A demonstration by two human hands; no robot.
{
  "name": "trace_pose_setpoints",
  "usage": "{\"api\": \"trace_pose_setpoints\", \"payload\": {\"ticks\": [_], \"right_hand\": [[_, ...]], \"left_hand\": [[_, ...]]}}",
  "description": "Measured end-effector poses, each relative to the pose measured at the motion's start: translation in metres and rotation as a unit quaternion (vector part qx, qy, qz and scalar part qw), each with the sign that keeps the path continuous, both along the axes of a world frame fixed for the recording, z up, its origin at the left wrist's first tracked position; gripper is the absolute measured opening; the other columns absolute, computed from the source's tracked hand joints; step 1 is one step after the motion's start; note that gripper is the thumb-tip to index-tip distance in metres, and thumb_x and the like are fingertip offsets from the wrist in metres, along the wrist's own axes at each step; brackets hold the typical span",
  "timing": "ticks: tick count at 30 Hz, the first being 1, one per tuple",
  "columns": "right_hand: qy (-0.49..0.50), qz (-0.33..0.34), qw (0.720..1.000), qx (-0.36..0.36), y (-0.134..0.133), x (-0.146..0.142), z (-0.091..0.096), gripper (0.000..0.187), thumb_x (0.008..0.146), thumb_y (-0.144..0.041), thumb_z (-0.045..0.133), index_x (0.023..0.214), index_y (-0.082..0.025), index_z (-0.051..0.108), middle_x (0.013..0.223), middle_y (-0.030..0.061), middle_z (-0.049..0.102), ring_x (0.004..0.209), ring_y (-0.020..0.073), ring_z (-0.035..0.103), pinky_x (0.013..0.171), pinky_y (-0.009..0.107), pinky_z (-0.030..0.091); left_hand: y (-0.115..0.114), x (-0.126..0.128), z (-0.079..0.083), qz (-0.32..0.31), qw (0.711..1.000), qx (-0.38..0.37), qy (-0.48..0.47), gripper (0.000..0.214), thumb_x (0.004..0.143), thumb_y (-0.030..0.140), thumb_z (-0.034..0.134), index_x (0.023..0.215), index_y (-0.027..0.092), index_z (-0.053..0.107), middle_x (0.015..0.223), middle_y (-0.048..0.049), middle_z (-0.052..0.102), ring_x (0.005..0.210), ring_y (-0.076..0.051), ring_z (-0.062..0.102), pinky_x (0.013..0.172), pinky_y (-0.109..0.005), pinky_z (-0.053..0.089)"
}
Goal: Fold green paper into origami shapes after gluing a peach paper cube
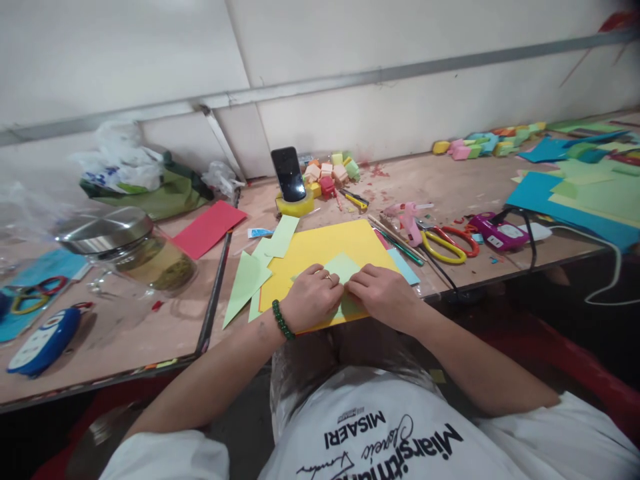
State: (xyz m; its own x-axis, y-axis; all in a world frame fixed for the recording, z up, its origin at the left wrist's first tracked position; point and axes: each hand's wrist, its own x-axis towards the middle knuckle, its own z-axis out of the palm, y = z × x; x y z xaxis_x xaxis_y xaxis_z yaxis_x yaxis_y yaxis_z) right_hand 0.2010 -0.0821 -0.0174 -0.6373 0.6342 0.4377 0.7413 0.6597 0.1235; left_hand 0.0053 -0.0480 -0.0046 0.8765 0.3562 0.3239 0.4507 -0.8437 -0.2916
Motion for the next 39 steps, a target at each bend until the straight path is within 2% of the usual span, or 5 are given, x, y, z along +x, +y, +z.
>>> {"api": "trace_pose_setpoints", "payload": {"ticks": [8,24,29,35,39], "right_hand": [[0.086,0.007,0.995,0.045,-0.002,0.004,0.003,0.024,0.095,-0.014,0.049,0.081,-0.019,0.067,0.073,0.0033,0.070,0.070,0.0158,0.055,0.064,0.029,0.038],[0.158,0.085,0.978,0.110,-0.023,0.013,-0.007,0.022,0.085,-0.001,0.054,0.092,-0.018,0.066,0.082,0.0016,0.076,0.070,0.0151,0.064,0.064,0.027,0.052],[0.157,0.075,0.974,0.144,-0.024,0.027,-0.007,0.025,0.084,0.000,0.056,0.100,-0.018,0.064,0.085,0.0047,0.076,0.076,0.0174,0.066,0.069,0.030,0.055],[0.133,0.090,0.972,0.174,-0.023,0.008,0.006,0.020,0.086,-0.006,0.058,0.100,-0.017,0.066,0.089,0.0058,0.076,0.079,0.0180,0.066,0.072,0.031,0.055],[0.115,0.106,0.973,0.171,-0.022,-0.007,0.008,0.015,0.086,-0.007,0.060,0.097,-0.015,0.068,0.089,0.0060,0.076,0.081,0.0189,0.066,0.073,0.032,0.056]], "left_hand": [[-0.009,-0.008,0.010,-0.041,0.983,0.157,-0.084,0.023,0.096,0.011,0.045,0.092,0.016,0.067,0.081,-0.0007,0.070,0.082,-0.016,0.063,0.093,-0.038,0.041],[-0.046,-0.076,0.007,0.016,0.990,0.128,-0.049,0.025,0.094,0.006,0.045,0.105,0.016,0.065,0.095,-0.0004,0.075,0.091,-0.017,0.067,0.108,-0.039,0.034],[-0.049,-0.101,0.012,0.098,0.981,0.149,-0.074,0.019,0.089,0.008,0.056,0.101,0.019,0.065,0.090,-0.0002,0.076,0.087,-0.016,0.069,0.110,-0.038,0.033],[-0.064,-0.057,0.017,0.138,0.963,0.154,-0.174,0.026,0.088,0.028,0.065,0.113,0.021,0.065,0.105,-0.0056,0.075,0.104,-0.022,0.067,0.117,-0.045,0.021],[-0.060,-0.029,0.002,0.115,0.978,0.115,-0.134,0.024,0.089,0.009,0.054,0.107,0.018,0.067,0.105,-0.0037,0.075,0.104,-0.023,0.066,0.118,-0.046,0.019]]}}
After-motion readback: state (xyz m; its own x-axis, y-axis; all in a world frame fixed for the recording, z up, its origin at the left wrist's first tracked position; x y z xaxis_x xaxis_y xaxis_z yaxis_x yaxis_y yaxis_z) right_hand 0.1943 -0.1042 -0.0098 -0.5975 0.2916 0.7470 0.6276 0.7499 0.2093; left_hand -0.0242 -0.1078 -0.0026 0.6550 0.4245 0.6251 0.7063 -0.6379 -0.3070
